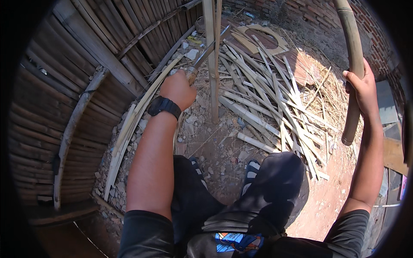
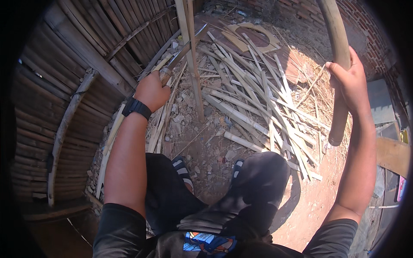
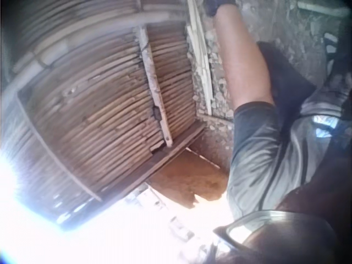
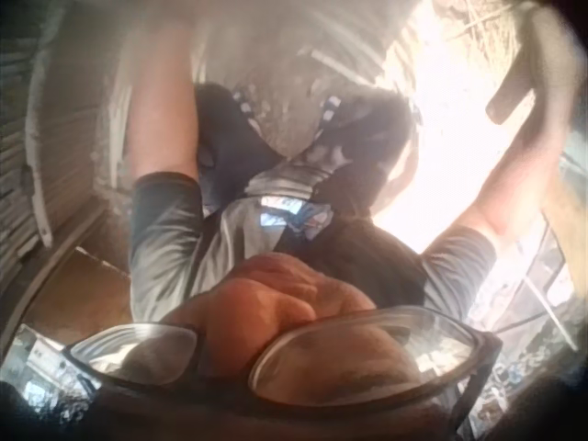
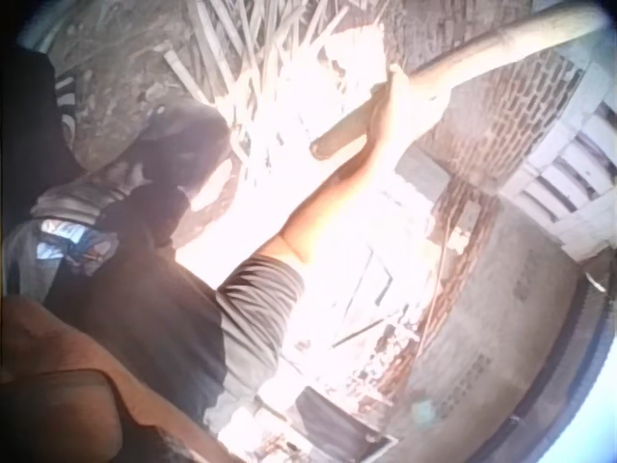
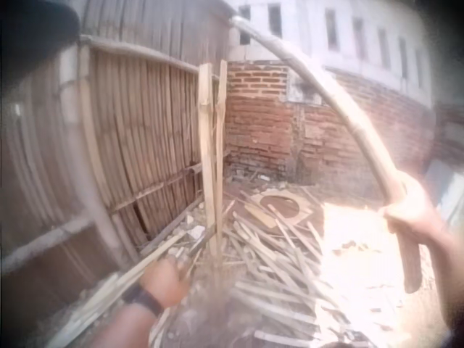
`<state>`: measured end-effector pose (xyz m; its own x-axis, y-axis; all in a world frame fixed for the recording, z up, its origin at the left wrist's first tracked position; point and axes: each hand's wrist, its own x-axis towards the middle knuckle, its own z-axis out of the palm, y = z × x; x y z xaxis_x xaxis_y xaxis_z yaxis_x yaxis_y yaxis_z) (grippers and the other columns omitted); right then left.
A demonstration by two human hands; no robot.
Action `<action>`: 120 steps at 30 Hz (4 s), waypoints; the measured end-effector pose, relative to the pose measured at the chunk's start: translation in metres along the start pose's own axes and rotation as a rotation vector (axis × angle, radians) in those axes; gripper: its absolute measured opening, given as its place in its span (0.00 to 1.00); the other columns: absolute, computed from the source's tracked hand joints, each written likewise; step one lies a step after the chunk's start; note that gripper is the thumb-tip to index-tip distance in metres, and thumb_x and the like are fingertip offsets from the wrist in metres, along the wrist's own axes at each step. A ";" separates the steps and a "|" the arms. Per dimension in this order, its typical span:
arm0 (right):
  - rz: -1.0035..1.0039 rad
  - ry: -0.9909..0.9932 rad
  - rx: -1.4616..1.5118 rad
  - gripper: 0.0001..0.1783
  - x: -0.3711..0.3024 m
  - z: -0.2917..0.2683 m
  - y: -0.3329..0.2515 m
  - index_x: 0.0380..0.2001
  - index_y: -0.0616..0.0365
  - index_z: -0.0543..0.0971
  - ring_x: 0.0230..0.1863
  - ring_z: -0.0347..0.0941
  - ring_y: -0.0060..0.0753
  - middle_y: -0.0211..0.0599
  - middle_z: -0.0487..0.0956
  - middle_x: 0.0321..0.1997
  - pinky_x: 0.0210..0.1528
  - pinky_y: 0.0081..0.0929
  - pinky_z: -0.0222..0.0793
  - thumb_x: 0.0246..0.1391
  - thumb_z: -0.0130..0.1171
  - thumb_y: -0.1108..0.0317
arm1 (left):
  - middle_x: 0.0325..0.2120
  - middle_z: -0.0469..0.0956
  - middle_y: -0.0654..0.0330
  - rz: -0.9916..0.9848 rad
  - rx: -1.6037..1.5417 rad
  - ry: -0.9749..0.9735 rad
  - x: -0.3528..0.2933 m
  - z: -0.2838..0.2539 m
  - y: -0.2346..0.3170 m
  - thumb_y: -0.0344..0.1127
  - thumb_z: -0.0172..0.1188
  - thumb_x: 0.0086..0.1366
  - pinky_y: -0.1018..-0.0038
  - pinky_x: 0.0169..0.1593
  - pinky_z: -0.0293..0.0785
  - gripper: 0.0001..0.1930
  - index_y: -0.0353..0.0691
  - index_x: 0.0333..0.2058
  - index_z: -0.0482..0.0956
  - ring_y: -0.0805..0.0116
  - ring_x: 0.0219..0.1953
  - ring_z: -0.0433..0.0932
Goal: The person splits a long bamboo pole into thin strips using a knife. They hold the bamboo with one hand and use the knife to split it lengthwise, then separate the resulting strips.
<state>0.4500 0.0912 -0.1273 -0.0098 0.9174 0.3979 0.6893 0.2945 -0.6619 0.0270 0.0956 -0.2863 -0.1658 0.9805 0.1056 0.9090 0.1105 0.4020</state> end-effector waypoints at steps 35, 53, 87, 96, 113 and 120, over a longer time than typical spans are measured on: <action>-0.091 0.079 0.106 0.29 0.025 -0.016 -0.013 0.54 0.61 0.69 0.26 0.69 0.18 0.26 0.71 0.28 0.28 0.18 0.66 0.54 0.64 0.58 | 0.33 0.81 0.38 0.003 -0.014 0.007 0.015 0.036 0.000 0.34 0.63 0.54 0.56 0.44 0.78 0.18 0.27 0.41 0.77 0.43 0.38 0.82; 0.363 -0.546 -0.026 0.33 -0.061 0.095 0.091 0.56 0.65 0.69 0.27 0.72 0.23 0.36 0.76 0.32 0.29 0.24 0.70 0.42 0.62 0.75 | 0.34 0.81 0.39 -0.055 -0.025 -0.070 -0.004 0.062 0.008 0.34 0.64 0.55 0.55 0.46 0.78 0.18 0.29 0.42 0.76 0.42 0.40 0.82; 0.360 -0.362 0.096 0.34 -0.063 0.091 0.079 0.58 0.67 0.68 0.33 0.73 0.25 0.39 0.77 0.41 0.33 0.23 0.71 0.45 0.63 0.78 | 0.33 0.80 0.36 -0.076 -0.074 -0.060 -0.011 0.072 -0.019 0.35 0.61 0.53 0.54 0.44 0.77 0.19 0.28 0.42 0.75 0.40 0.38 0.81; 0.055 -0.044 0.156 0.20 -0.002 0.071 0.045 0.47 0.61 0.69 0.27 0.73 0.22 0.32 0.74 0.30 0.29 0.23 0.71 0.53 0.62 0.68 | 0.31 0.81 0.40 -0.065 -0.043 0.010 -0.021 0.071 -0.023 0.34 0.64 0.55 0.56 0.42 0.80 0.19 0.27 0.42 0.75 0.43 0.35 0.82; 0.283 -0.622 0.038 0.29 -0.073 0.154 0.095 0.52 0.64 0.72 0.39 0.72 0.26 0.34 0.77 0.38 0.44 0.24 0.68 0.41 0.60 0.76 | 0.29 0.81 0.39 -0.133 -0.060 0.011 -0.032 0.075 -0.045 0.35 0.63 0.54 0.54 0.42 0.79 0.19 0.28 0.41 0.75 0.42 0.35 0.82; 0.130 -0.232 0.123 0.32 -0.026 0.064 0.037 0.56 0.64 0.69 0.29 0.67 0.18 0.27 0.72 0.31 0.30 0.20 0.64 0.46 0.64 0.70 | 0.30 0.80 0.38 -0.074 -0.092 -0.044 -0.029 0.070 -0.052 0.37 0.62 0.53 0.55 0.42 0.78 0.18 0.28 0.39 0.77 0.41 0.35 0.81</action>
<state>0.4293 0.0954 -0.2024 -0.1021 0.9821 0.1585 0.6023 0.1878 -0.7758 0.0116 0.0723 -0.3737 -0.2126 0.9766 0.0330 0.8556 0.1697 0.4890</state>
